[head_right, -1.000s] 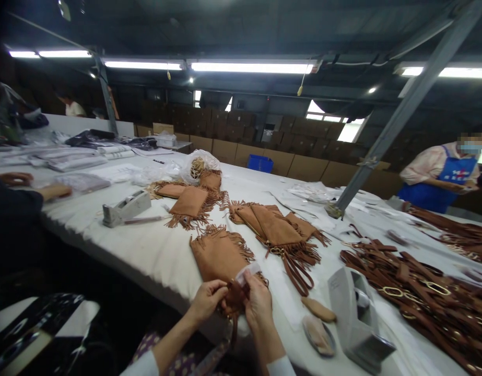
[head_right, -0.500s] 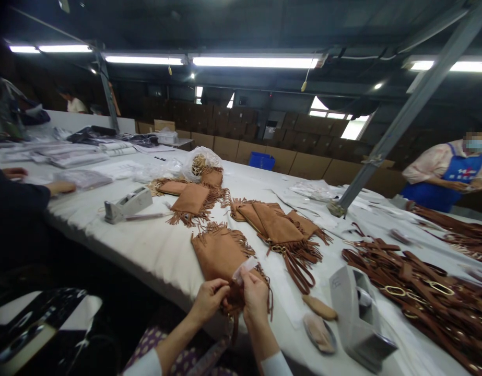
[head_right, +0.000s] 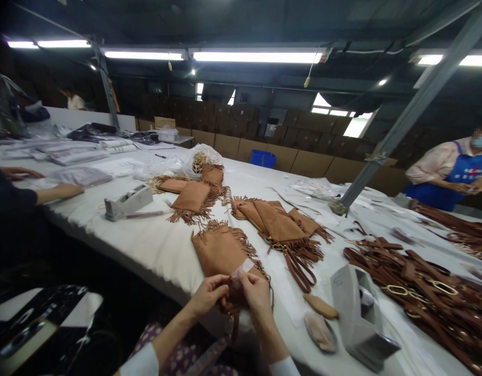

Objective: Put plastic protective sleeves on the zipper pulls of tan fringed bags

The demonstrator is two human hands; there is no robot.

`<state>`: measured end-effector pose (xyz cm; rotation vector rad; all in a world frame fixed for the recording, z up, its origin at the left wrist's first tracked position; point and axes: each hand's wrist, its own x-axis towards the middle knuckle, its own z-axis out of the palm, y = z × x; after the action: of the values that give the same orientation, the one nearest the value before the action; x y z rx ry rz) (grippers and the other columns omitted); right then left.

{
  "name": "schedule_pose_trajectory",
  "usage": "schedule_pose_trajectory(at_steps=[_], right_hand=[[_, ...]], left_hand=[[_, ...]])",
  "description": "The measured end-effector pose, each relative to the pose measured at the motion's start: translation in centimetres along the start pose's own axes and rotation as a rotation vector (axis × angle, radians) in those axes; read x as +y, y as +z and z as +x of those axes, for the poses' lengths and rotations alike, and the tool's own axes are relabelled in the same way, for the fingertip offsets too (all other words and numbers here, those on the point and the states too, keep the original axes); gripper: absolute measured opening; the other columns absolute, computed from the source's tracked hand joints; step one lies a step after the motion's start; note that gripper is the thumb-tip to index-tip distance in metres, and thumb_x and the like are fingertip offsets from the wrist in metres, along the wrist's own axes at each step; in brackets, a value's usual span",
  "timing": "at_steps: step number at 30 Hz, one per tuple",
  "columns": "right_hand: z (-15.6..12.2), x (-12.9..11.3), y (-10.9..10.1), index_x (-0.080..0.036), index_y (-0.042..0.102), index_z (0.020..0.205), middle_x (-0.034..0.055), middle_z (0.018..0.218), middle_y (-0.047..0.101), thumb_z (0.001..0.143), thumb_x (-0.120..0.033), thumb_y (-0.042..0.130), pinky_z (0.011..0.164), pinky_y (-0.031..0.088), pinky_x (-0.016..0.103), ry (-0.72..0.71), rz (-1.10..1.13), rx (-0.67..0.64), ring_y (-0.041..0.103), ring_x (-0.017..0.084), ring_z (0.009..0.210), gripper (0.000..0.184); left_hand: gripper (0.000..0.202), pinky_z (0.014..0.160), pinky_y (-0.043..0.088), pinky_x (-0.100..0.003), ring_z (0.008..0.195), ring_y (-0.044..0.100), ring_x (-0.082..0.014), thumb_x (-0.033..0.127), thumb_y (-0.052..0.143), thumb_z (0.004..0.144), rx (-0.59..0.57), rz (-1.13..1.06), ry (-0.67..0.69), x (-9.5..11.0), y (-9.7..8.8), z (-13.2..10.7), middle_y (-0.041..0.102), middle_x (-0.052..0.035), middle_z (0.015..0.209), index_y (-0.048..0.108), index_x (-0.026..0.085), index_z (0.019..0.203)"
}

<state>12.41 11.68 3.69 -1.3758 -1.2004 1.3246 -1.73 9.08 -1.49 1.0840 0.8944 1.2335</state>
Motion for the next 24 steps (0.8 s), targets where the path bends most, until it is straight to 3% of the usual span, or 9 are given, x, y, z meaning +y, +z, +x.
schedule_pose_trajectory(at_steps=[6,10,15,20,24], right_hand=[[0.2,0.1,0.0,-0.017,0.048,0.049,-0.0075,0.039,0.041,0.053,-0.051,0.08,0.036,0.025,0.018,0.158,0.22,0.094,0.033,0.005,0.037,0.047],[0.6,0.8,0.1,-0.018,0.048,0.052,-0.0086,0.039,0.04,0.051,-0.055,0.08,0.035,0.022,0.017,0.182,0.271,0.12,0.031,0.004,0.035,0.049],[0.8,1.0,0.2,-0.017,0.049,0.048,-0.0075,0.037,0.039,0.055,-0.059,0.076,0.036,0.02,0.019,0.055,0.172,0.164,0.029,0.005,0.035,0.05],[0.7,1.0,0.0,-0.015,0.057,0.047,-0.0047,0.039,0.043,0.064,-0.061,0.067,0.038,0.022,0.022,-0.106,-0.097,0.225,0.033,0.008,0.039,0.05],[0.3,0.8,0.1,-0.015,0.058,0.048,-0.003,0.04,0.046,0.068,-0.06,0.063,0.04,0.024,0.024,-0.141,-0.196,0.212,0.035,0.009,0.041,0.049]], left_hand=[[0.029,0.046,0.041,-0.02,0.043,0.052,-0.0082,0.042,0.065,0.073,-0.002,-0.052,-0.014,-0.1,-0.6,-0.1,0.06,0.0028,0.06,0.058,0.015,0.08],[0.034,0.049,0.045,-0.023,0.045,0.054,-0.0094,0.042,0.066,0.073,-0.029,-0.038,-0.021,-0.4,-0.6,-0.4,0.062,0.0013,0.062,0.062,0.013,0.091],[0.038,0.05,0.044,-0.023,0.046,0.053,-0.0103,0.045,0.061,0.079,-0.034,0.043,0.01,-0.8,-0.3,-0.8,0.06,0.0012,0.058,0.068,0.012,0.097],[0.034,0.049,0.042,-0.022,0.045,0.051,-0.0093,0.043,0.055,0.084,0.03,0.13,0.053,-1.1,0.0,-0.9,0.058,0.0018,0.058,0.068,0.013,0.092],[0.032,0.048,0.04,-0.022,0.044,0.05,-0.0091,0.04,0.052,0.086,0.05,0.177,0.068,-1.0,0.3,-1.0,0.057,0.0022,0.058,0.067,0.013,0.091]])
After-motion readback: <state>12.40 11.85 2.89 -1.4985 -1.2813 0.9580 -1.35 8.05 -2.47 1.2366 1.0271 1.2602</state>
